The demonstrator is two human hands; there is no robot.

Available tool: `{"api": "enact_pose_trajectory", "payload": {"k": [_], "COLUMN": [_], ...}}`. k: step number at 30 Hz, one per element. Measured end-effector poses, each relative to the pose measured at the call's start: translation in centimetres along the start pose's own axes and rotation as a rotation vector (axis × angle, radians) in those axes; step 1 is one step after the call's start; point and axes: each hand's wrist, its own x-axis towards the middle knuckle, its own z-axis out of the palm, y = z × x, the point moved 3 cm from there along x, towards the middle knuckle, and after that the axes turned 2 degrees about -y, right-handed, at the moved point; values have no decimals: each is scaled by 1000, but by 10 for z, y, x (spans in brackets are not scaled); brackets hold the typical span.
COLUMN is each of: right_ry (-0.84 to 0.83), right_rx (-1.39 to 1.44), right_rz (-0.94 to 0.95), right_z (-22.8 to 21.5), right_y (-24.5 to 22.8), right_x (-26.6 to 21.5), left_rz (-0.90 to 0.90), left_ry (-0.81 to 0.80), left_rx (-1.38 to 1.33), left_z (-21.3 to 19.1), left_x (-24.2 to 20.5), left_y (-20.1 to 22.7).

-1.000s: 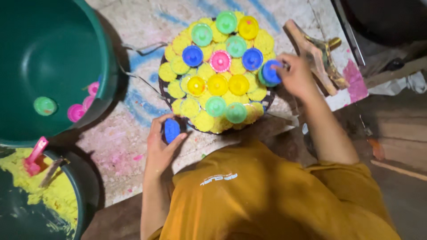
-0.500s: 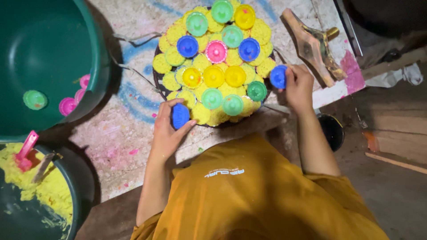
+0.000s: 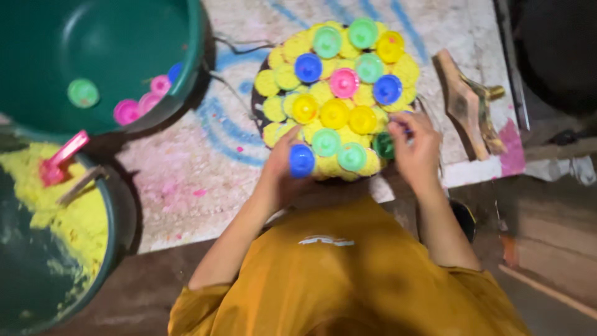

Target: The person scoops yellow batter from a green bowl using a pink spatula and fills a wooden mold. They press the mold onto a tray of yellow cakes and release the batter. The person then places colorful plastic bottle caps onto the cakes.

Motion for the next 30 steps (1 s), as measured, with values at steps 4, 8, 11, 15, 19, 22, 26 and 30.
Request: {"api": "enact_pose_trajectory", "payload": {"k": [4,8,11,15,19,22,26,30], "right_ry": [-479,-487,-277,-355,-504,-512,-417,-343], "right_rx": [428,234,216,110,19,7,57,1], "right_rz": [140,35,-143,-249,-307,-278,-205,-197], "right_z": [62,83,88,114,144,145,133,144], "right_y": [-43,-68,-77,-84,-92,-88,-82,-88], "right_x": [-7,28,72,108,110,103,118,140], "left_rz": [243,336,74,-124,-113,-122,-111,-125], "left_ry": [-10,133,289,440,431,396,392,408], "left_rx": [355,322,243,286,288,254,229,271], "left_z": [15,-4,-41,-74,-81,-76,-82,-95], "left_x": [2,-5,-22,-39,-39,-37,-27,-10], "left_y": [-1,-7,-30,-59,-70,-71,-68,-75]}}
